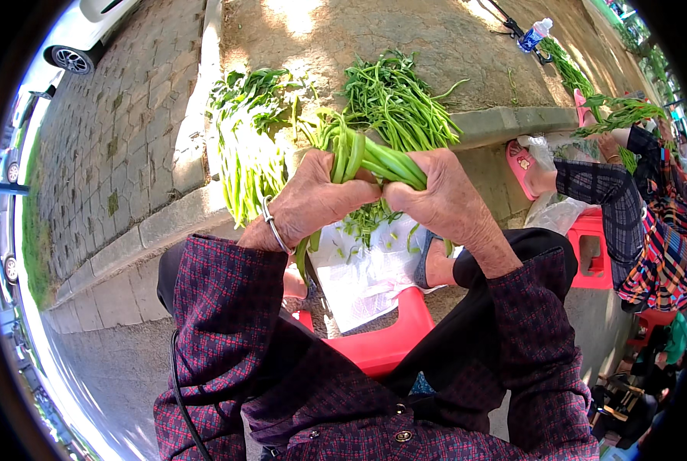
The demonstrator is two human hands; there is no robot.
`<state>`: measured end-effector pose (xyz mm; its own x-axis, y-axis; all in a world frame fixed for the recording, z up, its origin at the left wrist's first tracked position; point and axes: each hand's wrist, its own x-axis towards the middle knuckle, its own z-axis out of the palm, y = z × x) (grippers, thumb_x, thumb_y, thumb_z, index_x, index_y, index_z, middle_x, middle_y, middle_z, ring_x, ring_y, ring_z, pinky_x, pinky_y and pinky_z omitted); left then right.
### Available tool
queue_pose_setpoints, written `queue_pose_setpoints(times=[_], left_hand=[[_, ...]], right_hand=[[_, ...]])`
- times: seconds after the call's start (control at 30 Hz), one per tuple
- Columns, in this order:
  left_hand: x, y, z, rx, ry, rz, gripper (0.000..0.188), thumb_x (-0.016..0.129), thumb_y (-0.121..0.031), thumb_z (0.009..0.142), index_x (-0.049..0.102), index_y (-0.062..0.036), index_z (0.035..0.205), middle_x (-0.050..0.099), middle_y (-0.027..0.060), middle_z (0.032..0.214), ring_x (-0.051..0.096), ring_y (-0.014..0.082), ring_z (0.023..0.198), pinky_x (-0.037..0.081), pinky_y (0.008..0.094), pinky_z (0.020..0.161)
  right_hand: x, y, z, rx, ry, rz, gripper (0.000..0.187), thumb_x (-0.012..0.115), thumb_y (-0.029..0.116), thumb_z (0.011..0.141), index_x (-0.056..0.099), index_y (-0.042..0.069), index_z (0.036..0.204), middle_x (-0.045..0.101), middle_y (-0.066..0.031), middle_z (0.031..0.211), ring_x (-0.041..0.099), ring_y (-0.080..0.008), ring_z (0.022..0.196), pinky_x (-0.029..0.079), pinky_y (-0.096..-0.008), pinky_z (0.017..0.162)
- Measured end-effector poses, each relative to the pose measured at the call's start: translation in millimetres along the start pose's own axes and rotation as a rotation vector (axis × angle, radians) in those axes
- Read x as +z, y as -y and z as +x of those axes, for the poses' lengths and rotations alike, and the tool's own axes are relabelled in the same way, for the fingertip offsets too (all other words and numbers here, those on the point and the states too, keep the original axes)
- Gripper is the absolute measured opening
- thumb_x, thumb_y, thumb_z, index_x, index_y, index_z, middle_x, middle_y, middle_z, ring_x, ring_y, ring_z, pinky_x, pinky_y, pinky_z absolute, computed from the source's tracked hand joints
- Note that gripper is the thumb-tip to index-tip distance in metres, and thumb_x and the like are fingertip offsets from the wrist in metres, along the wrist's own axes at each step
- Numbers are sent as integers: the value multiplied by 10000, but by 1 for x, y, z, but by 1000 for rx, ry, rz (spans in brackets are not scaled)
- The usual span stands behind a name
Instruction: The person picks through bunches of green leafy vegetables by hand, separating the stalks and leaves while sitting outdoors.
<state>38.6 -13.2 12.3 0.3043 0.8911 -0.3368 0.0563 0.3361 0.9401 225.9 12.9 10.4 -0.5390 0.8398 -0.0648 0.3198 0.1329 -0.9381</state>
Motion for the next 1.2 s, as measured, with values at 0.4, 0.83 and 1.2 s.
queue_pose_setpoints(times=[0.4,0.83,1.2], left_hand=[[4,-2,0,14,-96,-158,124,615,-136,864,645,-17,877,450,-44,576,350,29,464,260,200,417],[1,-1,4,-72,-88,-132,160,626,-202,872,633,-42,872,440,-58,606,324,13,457,229,194,400],[-2,-7,1,-108,-79,-209,233,567,-253,900,625,-34,847,477,-32,602,358,18,449,261,189,403]], right_hand=[[-5,13,4,68,-168,134,141,555,113,767,597,-18,733,503,18,551,429,-48,523,384,-247,473],[-2,-3,3,-18,-146,14,172,617,127,767,622,-17,860,543,8,598,456,-46,560,413,-251,513],[-3,6,4,-43,-181,-81,195,652,127,773,630,1,921,605,-56,652,513,-95,570,451,-277,558]])
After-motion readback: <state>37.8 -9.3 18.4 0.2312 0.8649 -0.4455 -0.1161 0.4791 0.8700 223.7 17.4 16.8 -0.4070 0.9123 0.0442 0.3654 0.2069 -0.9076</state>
